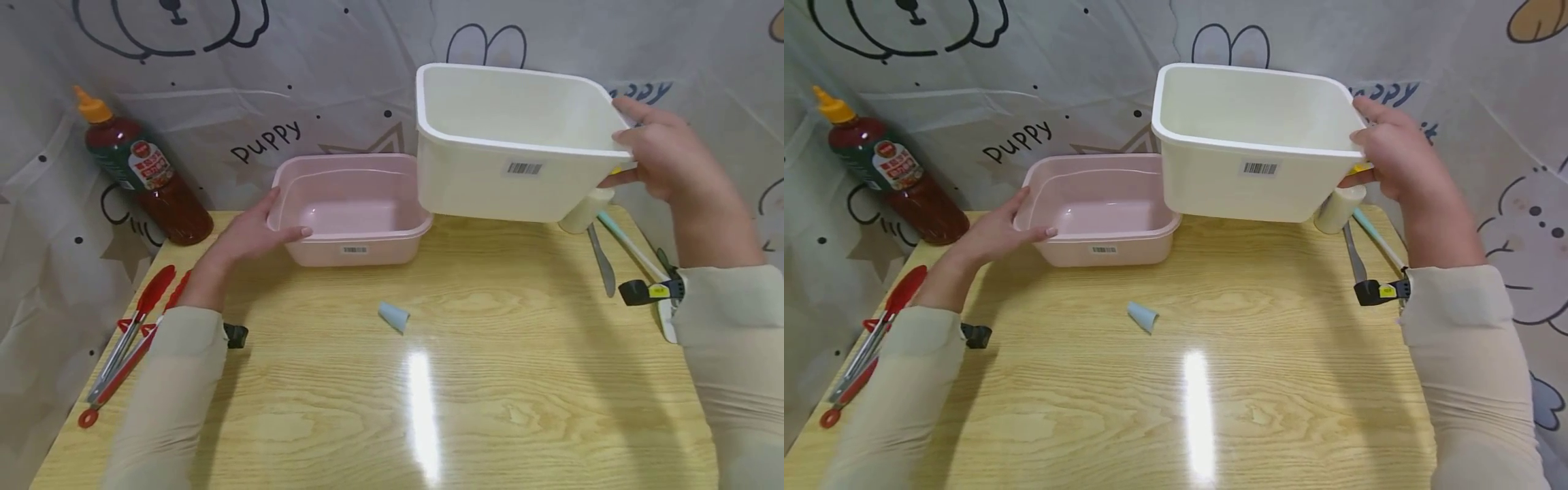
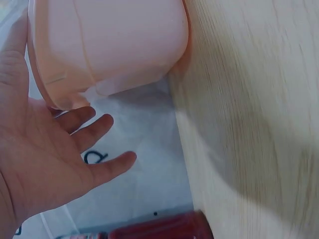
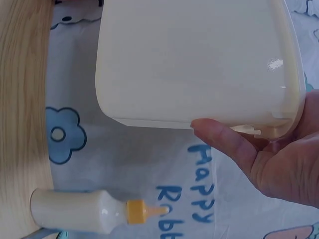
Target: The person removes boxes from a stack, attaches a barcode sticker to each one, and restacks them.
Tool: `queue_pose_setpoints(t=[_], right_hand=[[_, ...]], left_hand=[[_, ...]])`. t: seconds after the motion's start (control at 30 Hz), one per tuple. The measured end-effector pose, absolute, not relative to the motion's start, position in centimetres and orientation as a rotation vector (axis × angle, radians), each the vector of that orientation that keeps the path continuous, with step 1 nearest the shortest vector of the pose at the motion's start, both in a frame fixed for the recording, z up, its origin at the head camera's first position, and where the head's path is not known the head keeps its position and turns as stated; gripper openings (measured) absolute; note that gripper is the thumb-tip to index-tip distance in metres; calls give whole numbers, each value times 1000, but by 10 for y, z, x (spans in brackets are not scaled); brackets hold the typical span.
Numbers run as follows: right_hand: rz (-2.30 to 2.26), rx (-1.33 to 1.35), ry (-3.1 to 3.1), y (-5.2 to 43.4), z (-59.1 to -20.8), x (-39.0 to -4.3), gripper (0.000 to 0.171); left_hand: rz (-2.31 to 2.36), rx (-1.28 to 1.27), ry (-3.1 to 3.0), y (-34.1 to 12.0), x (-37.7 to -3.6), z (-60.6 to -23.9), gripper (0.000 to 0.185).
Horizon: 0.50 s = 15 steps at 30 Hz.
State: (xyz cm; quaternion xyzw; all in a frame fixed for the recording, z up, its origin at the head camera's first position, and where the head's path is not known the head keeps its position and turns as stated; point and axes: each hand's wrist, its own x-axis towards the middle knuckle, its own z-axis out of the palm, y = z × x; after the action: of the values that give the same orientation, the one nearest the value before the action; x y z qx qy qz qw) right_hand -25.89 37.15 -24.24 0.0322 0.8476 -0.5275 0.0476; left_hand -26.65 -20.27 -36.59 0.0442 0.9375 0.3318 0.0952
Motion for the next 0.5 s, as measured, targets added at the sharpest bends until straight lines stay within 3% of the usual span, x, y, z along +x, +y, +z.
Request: queue_pose_setpoints(t=[0.5], right_hand=[[-1676,37,2586,292,-230,-267,61]], left_hand=[[956,238,2817,-138,-273,-368,119]])
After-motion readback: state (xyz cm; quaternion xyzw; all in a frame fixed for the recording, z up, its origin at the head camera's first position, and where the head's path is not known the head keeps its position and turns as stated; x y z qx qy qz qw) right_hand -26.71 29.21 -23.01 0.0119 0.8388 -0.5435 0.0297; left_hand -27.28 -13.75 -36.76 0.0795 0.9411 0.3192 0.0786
